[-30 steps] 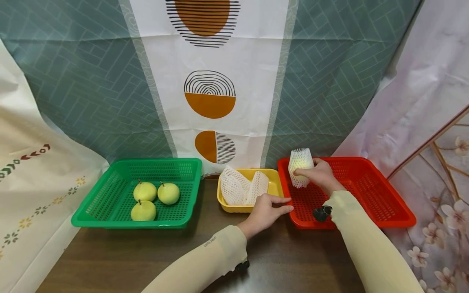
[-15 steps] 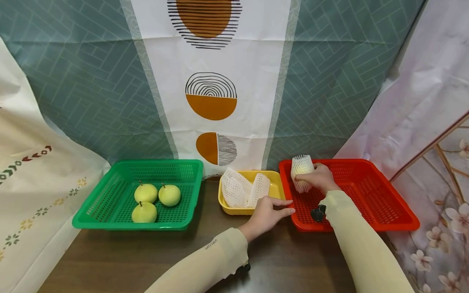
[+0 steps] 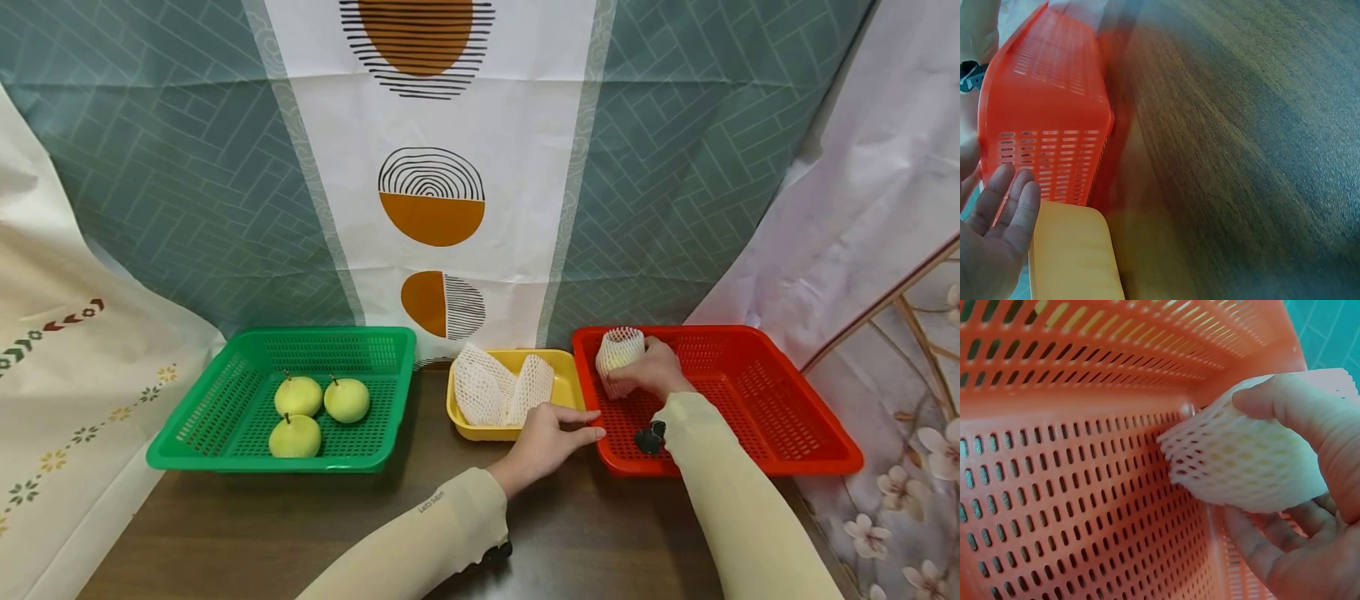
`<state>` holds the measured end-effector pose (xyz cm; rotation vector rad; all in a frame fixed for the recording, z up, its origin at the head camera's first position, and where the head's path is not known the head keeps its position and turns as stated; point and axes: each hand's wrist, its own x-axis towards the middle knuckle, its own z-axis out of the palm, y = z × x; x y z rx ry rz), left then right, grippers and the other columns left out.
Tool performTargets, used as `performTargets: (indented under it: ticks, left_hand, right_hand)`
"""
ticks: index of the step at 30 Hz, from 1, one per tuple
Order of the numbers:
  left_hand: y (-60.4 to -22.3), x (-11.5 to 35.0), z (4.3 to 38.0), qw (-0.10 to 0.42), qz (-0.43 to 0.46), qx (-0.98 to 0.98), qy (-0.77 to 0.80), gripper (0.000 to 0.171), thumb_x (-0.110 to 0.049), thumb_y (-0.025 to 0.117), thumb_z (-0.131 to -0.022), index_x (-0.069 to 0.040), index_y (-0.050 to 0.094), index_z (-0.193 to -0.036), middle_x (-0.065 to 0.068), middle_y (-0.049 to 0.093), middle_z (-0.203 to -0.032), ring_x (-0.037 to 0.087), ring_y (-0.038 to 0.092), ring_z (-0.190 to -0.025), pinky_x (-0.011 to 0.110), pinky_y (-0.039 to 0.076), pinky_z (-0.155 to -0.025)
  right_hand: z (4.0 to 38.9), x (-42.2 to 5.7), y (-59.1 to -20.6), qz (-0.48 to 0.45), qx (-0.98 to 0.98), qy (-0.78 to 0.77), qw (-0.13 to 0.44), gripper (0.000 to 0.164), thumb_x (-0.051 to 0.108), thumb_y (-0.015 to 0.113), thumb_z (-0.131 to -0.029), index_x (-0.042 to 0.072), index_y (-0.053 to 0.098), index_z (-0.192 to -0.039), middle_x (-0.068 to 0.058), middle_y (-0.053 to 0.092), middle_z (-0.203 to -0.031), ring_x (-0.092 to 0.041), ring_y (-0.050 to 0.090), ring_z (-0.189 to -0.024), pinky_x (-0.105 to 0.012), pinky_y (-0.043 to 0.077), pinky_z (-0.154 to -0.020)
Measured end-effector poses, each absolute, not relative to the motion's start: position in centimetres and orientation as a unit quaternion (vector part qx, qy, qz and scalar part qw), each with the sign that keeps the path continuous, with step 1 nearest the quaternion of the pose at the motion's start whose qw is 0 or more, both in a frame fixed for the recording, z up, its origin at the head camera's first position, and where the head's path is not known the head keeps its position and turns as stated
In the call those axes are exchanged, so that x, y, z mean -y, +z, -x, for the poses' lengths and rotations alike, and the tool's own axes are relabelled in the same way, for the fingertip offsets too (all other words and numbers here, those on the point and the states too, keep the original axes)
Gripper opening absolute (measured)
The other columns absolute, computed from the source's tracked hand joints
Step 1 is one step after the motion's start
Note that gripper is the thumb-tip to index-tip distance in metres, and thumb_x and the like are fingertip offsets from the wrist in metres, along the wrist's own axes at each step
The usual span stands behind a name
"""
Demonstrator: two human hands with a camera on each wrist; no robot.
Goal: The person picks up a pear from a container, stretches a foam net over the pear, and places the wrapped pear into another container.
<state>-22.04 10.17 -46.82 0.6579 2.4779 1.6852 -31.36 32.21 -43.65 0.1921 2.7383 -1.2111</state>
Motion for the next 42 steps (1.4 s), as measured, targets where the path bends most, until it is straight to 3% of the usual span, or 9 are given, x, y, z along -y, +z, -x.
performTargets:
  ticks: [18,33,42]
  left_hand:
    - [-46.5,-10.2,21.9,0.031,-0.223,-0.815,0.534,0.033,-0.038,0.069,-0.082,-0.025,0.070,-0.112,-0.017,0.068,-0.106,-0.007,0.056,-0.097,0.016,0.049,-0.081]
    - [-46.5,-10.3,22.0,0.046,-0.209,-0.809,0.548,0.034,-0.039,0.070,-0.081,-0.027,0.070,-0.112,-0.018,0.068,-0.106,-0.007,0.055,-0.092,0.014,0.048,-0.078]
    - [-46.4,-10.3,22.0,0.040,-0.210,-0.816,0.537,0.030,-0.039,0.070,-0.081,-0.029,0.070,-0.109,-0.018,0.068,-0.106,-0.007,0.056,-0.097,0.016,0.048,-0.081]
  right_hand:
    - [31.5,-31.3,-44.8,-0.072,-0.931,-0.338,0.114,0.096,0.042,0.085,-0.059,0.001,0.038,-0.132,-0.022,0.051,-0.127,-0.033,0.052,-0.102,-0.054,0.044,-0.096]
    - [31.5,-31.1,-44.3,-0.071,-0.922,-0.357,0.133,0.088,0.034,0.086,-0.060,-0.001,0.042,-0.128,-0.020,0.057,-0.119,-0.028,0.057,-0.096,-0.050,0.046,-0.096]
    - [30.6,-30.8,-43.4,-0.049,-0.902,-0.409,0.133,0.089,0.029,0.084,-0.065,-0.001,0.034,-0.133,-0.021,0.049,-0.127,-0.031,0.053,-0.105,-0.049,0.046,-0.097]
